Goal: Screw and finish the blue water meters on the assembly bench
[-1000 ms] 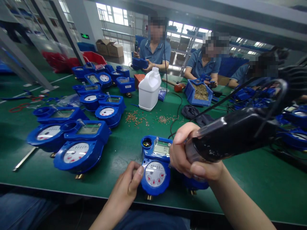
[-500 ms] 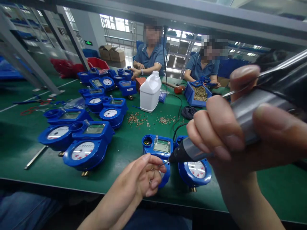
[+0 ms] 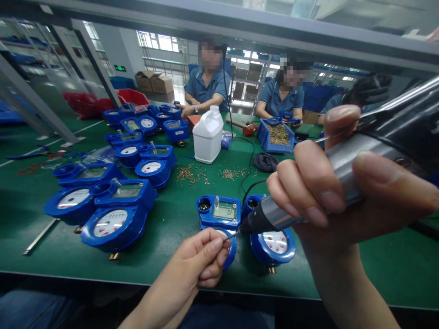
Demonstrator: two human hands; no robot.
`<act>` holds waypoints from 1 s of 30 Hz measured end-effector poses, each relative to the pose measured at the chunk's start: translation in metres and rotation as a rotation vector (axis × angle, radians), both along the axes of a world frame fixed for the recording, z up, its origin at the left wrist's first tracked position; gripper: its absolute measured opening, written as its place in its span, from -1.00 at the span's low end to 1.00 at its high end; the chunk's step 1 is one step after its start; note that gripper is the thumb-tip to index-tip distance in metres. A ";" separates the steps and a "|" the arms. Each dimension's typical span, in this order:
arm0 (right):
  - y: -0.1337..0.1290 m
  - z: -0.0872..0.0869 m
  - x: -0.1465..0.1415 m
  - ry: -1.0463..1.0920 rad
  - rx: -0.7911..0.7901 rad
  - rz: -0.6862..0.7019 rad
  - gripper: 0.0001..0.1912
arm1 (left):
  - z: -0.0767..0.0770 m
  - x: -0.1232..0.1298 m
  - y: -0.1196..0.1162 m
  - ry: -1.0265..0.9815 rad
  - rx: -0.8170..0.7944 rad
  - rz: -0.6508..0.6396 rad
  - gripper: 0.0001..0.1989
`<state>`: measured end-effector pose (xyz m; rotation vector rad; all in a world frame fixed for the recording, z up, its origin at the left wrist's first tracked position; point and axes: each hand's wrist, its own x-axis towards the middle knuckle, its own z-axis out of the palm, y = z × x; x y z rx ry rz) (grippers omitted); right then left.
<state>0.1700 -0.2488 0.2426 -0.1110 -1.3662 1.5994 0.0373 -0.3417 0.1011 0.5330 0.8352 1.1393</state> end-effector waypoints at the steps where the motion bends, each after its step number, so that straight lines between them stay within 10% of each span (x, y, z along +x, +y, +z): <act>1: 0.000 0.002 0.001 0.009 0.007 -0.011 -0.82 | -0.002 0.001 0.001 0.006 -0.006 -0.002 -0.76; 30: -0.003 0.003 0.012 0.077 -0.011 -0.166 -0.78 | 0.007 0.009 0.014 -0.091 0.014 0.202 -0.76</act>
